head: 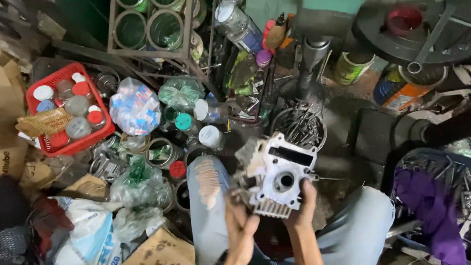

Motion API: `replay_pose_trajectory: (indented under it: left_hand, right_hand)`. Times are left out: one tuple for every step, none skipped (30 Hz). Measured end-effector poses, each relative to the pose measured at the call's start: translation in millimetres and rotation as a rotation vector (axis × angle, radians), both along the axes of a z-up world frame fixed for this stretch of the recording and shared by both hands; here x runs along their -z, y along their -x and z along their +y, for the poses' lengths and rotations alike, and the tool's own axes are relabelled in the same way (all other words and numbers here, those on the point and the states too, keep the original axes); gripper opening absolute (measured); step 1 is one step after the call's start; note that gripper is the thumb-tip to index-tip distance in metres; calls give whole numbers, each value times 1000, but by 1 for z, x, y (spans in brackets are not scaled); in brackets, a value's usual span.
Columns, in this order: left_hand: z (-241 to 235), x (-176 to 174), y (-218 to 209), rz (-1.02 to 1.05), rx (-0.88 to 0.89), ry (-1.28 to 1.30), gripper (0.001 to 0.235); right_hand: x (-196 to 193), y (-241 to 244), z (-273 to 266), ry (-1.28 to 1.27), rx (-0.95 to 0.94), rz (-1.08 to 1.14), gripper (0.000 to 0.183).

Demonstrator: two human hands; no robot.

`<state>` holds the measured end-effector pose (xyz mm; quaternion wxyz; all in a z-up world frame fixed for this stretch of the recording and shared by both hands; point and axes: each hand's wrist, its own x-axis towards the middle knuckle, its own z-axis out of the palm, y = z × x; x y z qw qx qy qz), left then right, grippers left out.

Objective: The person sits on the floor of a cluttered motorcycle repair workshop and works on a small engine cylinder head, positioning it under a benchtop drill press and operating the machine's handle. They then lift the part, wipe it with a cloth, handle small fasteners from a tray, and continue working on the part by hand.

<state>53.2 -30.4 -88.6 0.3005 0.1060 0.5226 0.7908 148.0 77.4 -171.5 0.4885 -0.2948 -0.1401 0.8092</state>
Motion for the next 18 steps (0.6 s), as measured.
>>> replay_pose_trajectory:
  left_hand:
    - [-2, -15, 15, 273, 116, 64, 105]
    - [-4, -30, 30, 545, 233, 129, 102]
    - [14, -59, 52, 546, 236, 140, 102]
    - [32, -87, 74, 781, 359, 245, 96]
    - [52, -115, 96, 1016, 478, 346, 91]
    - [72, -122, 101, 1015, 478, 354, 91]
    - [93, -128, 105, 999, 681, 414, 93]
    - [114, -134, 110, 973, 885, 471, 95]
    - [123, -125, 110, 969, 882, 473, 95]
    - [131, -115, 111, 885, 1170, 569, 92]
    - [139, -104, 112, 776, 1458, 660, 89]
    - [138, -94, 114, 767, 1458, 664, 89]
    - [137, -84, 116, 606, 1515, 692, 88]
    - [136, -74, 118, 443, 1564, 717, 88]
    - [133, -65, 121, 437, 1566, 717, 88]
    - [129, -57, 123, 434, 1603, 677, 87]
    - [126, -49, 125, 430, 1641, 635, 86]
    - [116, -42, 122, 424, 1644, 633, 86]
  right_hand:
    - [0, -6, 10, 71, -29, 5, 69]
    - [0, -13, 19, 142, -58, 11, 67]
    - [-2, -18, 21, 154, -59, 13, 67]
    - [-5, -23, 23, 100, -154, -40, 66]
    - [-8, -28, 27, 40, -251, -91, 66]
    - [-7, -28, 27, 46, -255, -89, 66]
    - [-7, -29, 29, -13, -306, -96, 67]
    - [-6, -30, 31, -71, -357, -102, 69]
    - [-10, -30, 32, -70, -361, -104, 69]
    - [-12, -30, 34, -69, -398, -156, 74]
    - [-14, -31, 33, -63, -437, -209, 80]
    - [-14, -34, 34, -56, -442, -210, 80]
    - [-14, -36, 35, -62, -484, -266, 85]
    - [-14, -38, 35, -68, -526, -322, 90]
    - [-14, -40, 37, -64, -528, -324, 90]
    - [-13, -42, 40, -182, -557, -358, 92]
    - [-13, -45, 41, -300, -584, -393, 94]
    - [-14, -46, 44, -295, -585, -397, 94]
